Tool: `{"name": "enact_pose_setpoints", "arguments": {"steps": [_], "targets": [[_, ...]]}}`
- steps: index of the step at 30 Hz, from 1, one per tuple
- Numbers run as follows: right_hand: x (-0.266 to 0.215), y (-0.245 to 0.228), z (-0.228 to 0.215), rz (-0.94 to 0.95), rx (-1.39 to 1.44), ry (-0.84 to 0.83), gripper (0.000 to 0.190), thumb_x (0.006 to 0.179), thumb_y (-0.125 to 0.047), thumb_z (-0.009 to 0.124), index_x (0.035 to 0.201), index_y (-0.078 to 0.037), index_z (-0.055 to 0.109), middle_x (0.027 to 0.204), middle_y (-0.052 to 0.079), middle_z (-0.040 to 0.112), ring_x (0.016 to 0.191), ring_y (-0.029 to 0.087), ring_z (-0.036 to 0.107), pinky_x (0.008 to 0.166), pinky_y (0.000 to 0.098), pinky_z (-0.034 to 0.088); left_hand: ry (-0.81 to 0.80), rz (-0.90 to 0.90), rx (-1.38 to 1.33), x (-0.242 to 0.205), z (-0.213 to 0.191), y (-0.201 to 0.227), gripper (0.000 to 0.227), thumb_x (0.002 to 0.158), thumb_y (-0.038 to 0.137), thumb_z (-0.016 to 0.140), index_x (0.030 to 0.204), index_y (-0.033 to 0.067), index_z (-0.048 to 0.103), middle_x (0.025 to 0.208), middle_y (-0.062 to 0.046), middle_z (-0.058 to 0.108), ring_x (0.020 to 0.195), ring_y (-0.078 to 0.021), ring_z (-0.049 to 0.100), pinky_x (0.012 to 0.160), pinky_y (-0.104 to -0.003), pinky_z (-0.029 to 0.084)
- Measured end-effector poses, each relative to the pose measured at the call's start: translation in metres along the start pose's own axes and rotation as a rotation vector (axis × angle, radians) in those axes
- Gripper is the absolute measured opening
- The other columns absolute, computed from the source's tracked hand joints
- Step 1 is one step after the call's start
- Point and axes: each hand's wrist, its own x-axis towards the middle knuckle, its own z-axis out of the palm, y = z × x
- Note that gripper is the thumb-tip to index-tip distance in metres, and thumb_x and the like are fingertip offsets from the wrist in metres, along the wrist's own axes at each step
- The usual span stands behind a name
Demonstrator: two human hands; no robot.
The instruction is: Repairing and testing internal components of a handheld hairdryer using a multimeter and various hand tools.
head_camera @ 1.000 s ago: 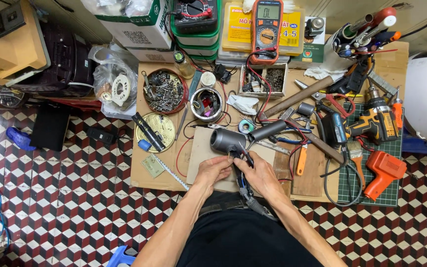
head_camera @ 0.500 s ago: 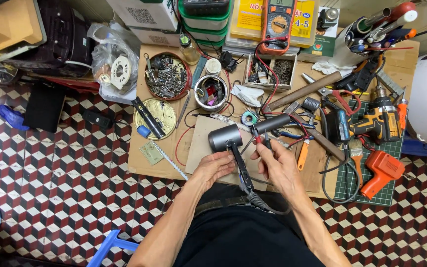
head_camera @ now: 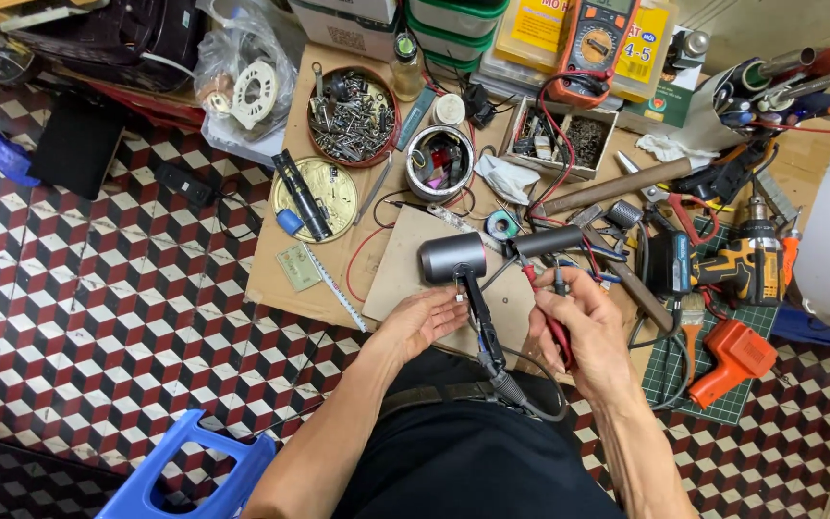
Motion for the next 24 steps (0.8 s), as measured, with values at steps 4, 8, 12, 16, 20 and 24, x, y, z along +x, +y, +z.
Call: {"name": "enact_pose_setpoints", "arguments": {"steps": [4, 8, 12, 16, 20, 24], "targets": [[0.008, -0.001, 0.009, 0.071, 0.060, -0.035, 0.016, 0.099, -0.010, 0.059, 0.112, -0.001, 0.060, 0.072, 0.016, 0.065, 0.039, 0.010, 0.046, 0.032, 0.0222, 0.033, -0.031, 0.004, -0.016, 0.008, -0.005, -0.004, 0.025, 0.096, 0.014, 0.069, 0.117, 0.0010, 0.064, 0.104, -0.012, 0.071, 0.098, -0.0220, 0.070, 0.093, -0.039, 0.060], [0.017, -0.005, 0.024, 0.197, 0.165, -0.112, 0.030, 0.097, -0.014, 0.048, 0.118, 0.005, 0.057, 0.098, 0.028, 0.074, 0.043, 0.017, 0.056, 0.035, 0.0252, 0.040, -0.031, 0.021, 0.053, 0.004, 0.004, -0.003, 0.028, 0.094, 0.017, 0.070, 0.118, 0.0032, 0.064, 0.106, -0.011, 0.071, 0.099, -0.0232, 0.071, 0.092, -0.038, 0.059], [0.019, -0.020, 0.037, 0.261, 0.102, -0.095, 0.041, 0.094, -0.016, 0.046, 0.130, 0.003, 0.055, 0.115, 0.026, 0.072, 0.057, 0.017, 0.064, 0.040, 0.0262, 0.046, -0.003, 0.123, 0.187, -0.005, 0.017, -0.003, 0.032, 0.095, 0.020, 0.067, 0.121, 0.0018, 0.064, 0.108, -0.013, 0.072, 0.101, -0.0253, 0.072, 0.091, -0.037, 0.061], [0.018, -0.008, 0.037, 0.205, -0.031, -0.116, 0.037, 0.099, -0.020, 0.050, 0.126, 0.004, 0.056, 0.111, 0.025, 0.075, 0.052, 0.015, 0.058, 0.039, 0.0253, 0.042, -0.004, 0.144, 0.206, -0.001, 0.015, -0.005, 0.033, 0.097, 0.022, 0.067, 0.123, 0.0010, 0.063, 0.109, -0.014, 0.071, 0.101, -0.0243, 0.071, 0.091, -0.037, 0.060], [0.026, 0.025, 0.021, 0.206, -0.110, -0.180, 0.033, 0.103, -0.011, 0.056, 0.132, 0.005, 0.059, 0.095, 0.027, 0.067, 0.050, 0.014, 0.052, 0.042, 0.0249, 0.040, 0.006, 0.117, 0.220, 0.001, 0.017, -0.005, 0.034, 0.098, 0.024, 0.066, 0.124, 0.0017, 0.061, 0.109, -0.012, 0.071, 0.097, -0.0222, 0.072, 0.090, -0.035, 0.061], [0.017, -0.007, 0.055, 0.186, -0.191, -0.088, 0.033, 0.095, -0.011, 0.051, 0.127, -0.003, 0.055, 0.101, 0.012, 0.077, 0.048, 0.012, 0.057, 0.039, 0.0252, 0.040, 0.013, 0.125, 0.216, -0.003, 0.023, -0.003, 0.035, 0.098, 0.024, 0.068, 0.123, 0.0011, 0.061, 0.107, -0.013, 0.072, 0.096, -0.0215, 0.073, 0.090, -0.034, 0.061]]}}
